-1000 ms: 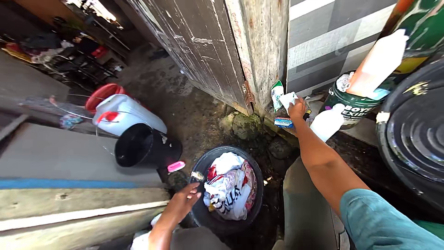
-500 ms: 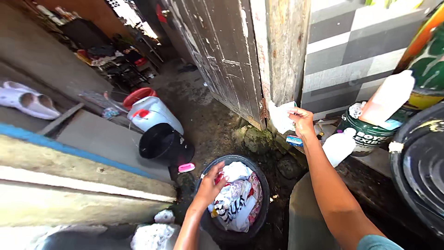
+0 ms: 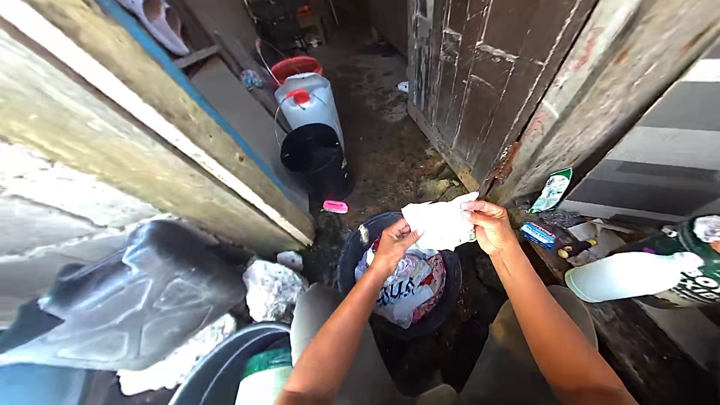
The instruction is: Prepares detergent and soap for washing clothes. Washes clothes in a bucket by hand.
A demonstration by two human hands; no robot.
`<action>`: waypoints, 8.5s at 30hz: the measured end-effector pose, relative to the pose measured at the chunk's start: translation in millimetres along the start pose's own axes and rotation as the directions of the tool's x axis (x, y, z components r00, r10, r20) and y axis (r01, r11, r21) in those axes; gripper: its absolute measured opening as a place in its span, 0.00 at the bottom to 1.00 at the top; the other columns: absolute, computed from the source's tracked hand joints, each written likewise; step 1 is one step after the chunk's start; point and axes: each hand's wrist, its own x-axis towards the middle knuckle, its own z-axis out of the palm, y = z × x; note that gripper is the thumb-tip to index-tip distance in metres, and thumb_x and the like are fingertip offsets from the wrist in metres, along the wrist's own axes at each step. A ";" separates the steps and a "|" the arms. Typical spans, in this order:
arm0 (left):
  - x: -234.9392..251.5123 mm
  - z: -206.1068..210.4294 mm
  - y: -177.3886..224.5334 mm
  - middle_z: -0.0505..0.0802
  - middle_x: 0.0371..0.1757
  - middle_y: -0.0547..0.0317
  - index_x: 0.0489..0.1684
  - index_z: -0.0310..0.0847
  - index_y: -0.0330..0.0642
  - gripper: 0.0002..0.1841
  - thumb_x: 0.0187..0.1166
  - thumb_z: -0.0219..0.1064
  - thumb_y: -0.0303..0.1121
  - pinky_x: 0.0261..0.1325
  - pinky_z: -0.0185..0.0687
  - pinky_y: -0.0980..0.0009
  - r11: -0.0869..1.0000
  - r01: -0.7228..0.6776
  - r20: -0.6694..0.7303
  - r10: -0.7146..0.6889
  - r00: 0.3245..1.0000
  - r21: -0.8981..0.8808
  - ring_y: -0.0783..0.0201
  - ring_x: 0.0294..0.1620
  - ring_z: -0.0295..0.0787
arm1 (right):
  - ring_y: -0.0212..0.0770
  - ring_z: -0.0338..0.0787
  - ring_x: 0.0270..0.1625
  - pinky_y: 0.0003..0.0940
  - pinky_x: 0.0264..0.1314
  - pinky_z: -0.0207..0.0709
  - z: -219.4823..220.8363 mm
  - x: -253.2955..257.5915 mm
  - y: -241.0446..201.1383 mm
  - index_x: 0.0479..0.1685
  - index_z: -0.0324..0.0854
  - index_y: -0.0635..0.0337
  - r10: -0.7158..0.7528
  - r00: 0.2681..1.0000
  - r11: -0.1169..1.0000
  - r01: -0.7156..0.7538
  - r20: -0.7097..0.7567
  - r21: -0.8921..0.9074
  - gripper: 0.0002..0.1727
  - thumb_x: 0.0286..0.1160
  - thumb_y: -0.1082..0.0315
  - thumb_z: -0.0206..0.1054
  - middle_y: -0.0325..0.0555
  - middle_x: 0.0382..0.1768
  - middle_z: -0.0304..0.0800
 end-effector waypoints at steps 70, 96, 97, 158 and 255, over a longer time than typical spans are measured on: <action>-2.5 -19.1 3.6 0.92 0.34 0.57 0.42 0.87 0.33 0.05 0.82 0.69 0.27 0.45 0.84 0.74 0.880 0.048 0.226 -0.173 0.959 0.472 0.73 0.34 0.86 | 0.30 0.91 0.50 0.29 0.58 0.84 21.2 -12.0 6.5 0.55 0.89 0.63 0.360 0.890 0.788 -0.129 0.281 -0.602 0.14 0.83 0.79 0.59 0.43 0.51 0.94; -4.3 -3.6 -31.5 0.95 0.34 0.48 0.33 0.92 0.33 0.04 0.72 0.76 0.27 0.47 0.89 0.53 0.578 -0.360 0.221 0.299 0.928 0.732 0.54 0.39 0.95 | 0.36 0.83 0.29 0.35 0.37 0.79 32.6 -17.1 37.8 0.34 0.87 0.64 0.226 0.969 0.555 -0.046 0.097 -0.831 0.07 0.79 0.70 0.69 0.46 0.29 0.86; -4.2 -3.7 -32.1 0.94 0.33 0.49 0.33 0.92 0.34 0.04 0.72 0.76 0.27 0.46 0.90 0.54 0.573 -0.363 0.216 0.310 0.926 0.735 0.55 0.37 0.94 | 0.36 0.84 0.29 0.36 0.37 0.81 31.0 -16.3 39.1 0.36 0.88 0.64 0.230 0.970 0.555 -0.063 0.079 -0.829 0.08 0.80 0.69 0.69 0.47 0.29 0.87; 4.3 -47.3 -22.7 0.97 0.40 0.49 0.48 0.94 0.36 0.17 0.82 0.66 0.42 0.47 0.83 0.75 0.430 -0.234 0.087 0.334 0.939 0.872 0.71 0.38 0.92 | 0.48 0.94 0.39 0.41 0.44 0.89 -274.9 55.5 6.6 0.70 0.76 0.69 0.040 0.448 0.720 -0.632 -0.893 -0.286 0.22 0.77 0.76 0.67 0.61 0.50 0.90; 31.2 -120.6 33.6 0.90 0.58 0.46 0.68 0.66 0.45 0.12 0.94 0.48 0.35 0.51 0.95 0.54 0.869 -0.073 -0.229 -0.048 0.972 -0.490 0.50 0.52 0.95 | 0.76 0.51 0.90 0.84 0.80 0.46 49.4 -53.0 298.0 0.89 0.65 0.41 0.825 0.554 -0.006 0.206 0.112 -0.979 0.55 0.50 0.63 0.89 0.70 0.88 0.55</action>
